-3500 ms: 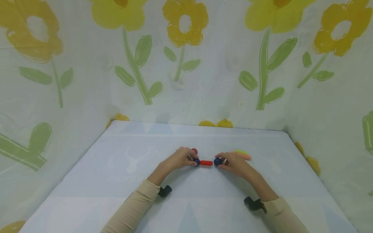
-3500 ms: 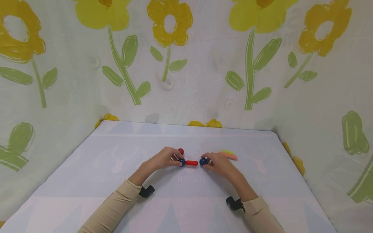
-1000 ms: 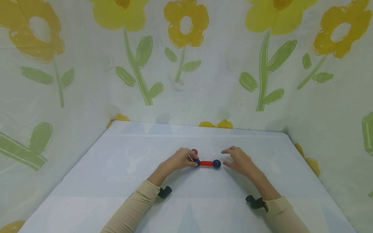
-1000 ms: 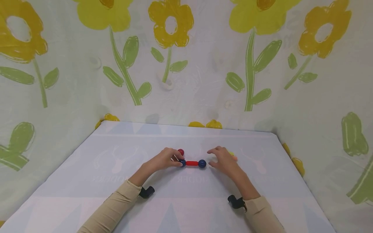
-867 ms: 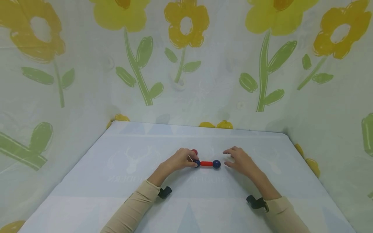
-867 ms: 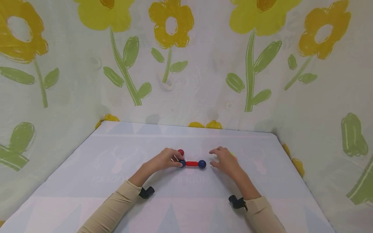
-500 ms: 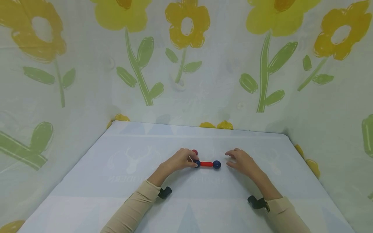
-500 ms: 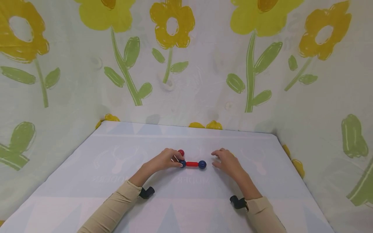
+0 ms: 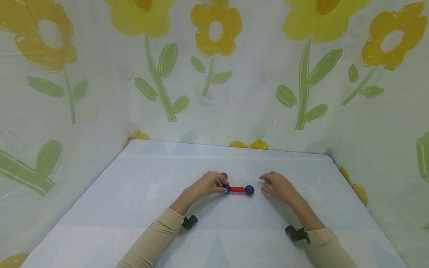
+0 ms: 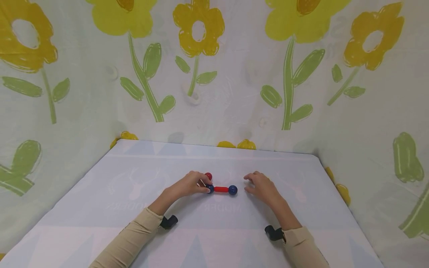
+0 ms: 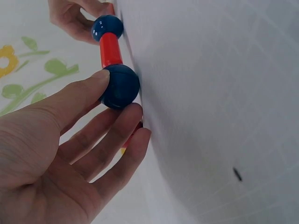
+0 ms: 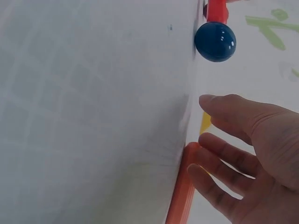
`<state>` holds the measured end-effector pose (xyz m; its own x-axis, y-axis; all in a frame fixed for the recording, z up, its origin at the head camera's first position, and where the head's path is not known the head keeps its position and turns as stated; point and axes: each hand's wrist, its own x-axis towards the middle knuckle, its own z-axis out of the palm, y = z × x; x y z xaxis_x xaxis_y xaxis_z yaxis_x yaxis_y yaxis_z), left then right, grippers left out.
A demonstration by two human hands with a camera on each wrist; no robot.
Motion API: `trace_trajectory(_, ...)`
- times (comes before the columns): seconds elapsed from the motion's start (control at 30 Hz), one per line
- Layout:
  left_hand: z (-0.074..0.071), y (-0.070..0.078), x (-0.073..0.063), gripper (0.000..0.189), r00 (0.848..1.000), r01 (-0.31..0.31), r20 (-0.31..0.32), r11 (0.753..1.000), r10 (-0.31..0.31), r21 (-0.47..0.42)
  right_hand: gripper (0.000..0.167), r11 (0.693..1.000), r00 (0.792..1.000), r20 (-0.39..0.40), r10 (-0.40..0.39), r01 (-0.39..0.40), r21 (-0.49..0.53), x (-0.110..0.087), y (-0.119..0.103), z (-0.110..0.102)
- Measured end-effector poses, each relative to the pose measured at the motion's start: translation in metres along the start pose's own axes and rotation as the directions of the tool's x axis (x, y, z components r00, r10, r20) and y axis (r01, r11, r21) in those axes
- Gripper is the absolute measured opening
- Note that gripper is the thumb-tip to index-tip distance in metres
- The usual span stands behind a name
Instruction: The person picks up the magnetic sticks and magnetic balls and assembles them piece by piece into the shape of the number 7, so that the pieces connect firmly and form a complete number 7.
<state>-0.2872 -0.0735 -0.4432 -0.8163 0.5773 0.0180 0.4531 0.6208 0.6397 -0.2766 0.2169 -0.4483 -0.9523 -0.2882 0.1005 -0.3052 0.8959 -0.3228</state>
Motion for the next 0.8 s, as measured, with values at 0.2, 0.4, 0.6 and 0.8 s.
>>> trace_trajectory(0.2,-0.001,0.000,-0.001,0.024,1.000,-0.012,-0.008,1.000,0.012,0.013,0.037,1.000,0.999,-0.041,0.000,-0.001,-0.010,0.002,0.003,-0.002)
trace_trajectory(0.4,0.000,0.000,-0.001,0.025,1.000,-0.011,-0.009,1.000,0.011,0.006,0.036,0.998,0.997,-0.058,0.042,-0.044,-0.035,0.002,0.010,-0.004)
trace_trajectory(0.6,0.000,0.000,-0.002,0.025,1.000,-0.004,-0.007,1.000,0.004,0.005,0.034,0.995,0.995,-0.085,0.061,-0.068,-0.074,0.000,0.016,-0.010)
trace_trajectory(0.8,0.000,0.000,-0.001,0.025,1.000,-0.007,-0.009,1.000,0.007,0.010,0.033,0.991,0.992,-0.089,0.091,-0.099,-0.092,-0.001,0.021,-0.012)
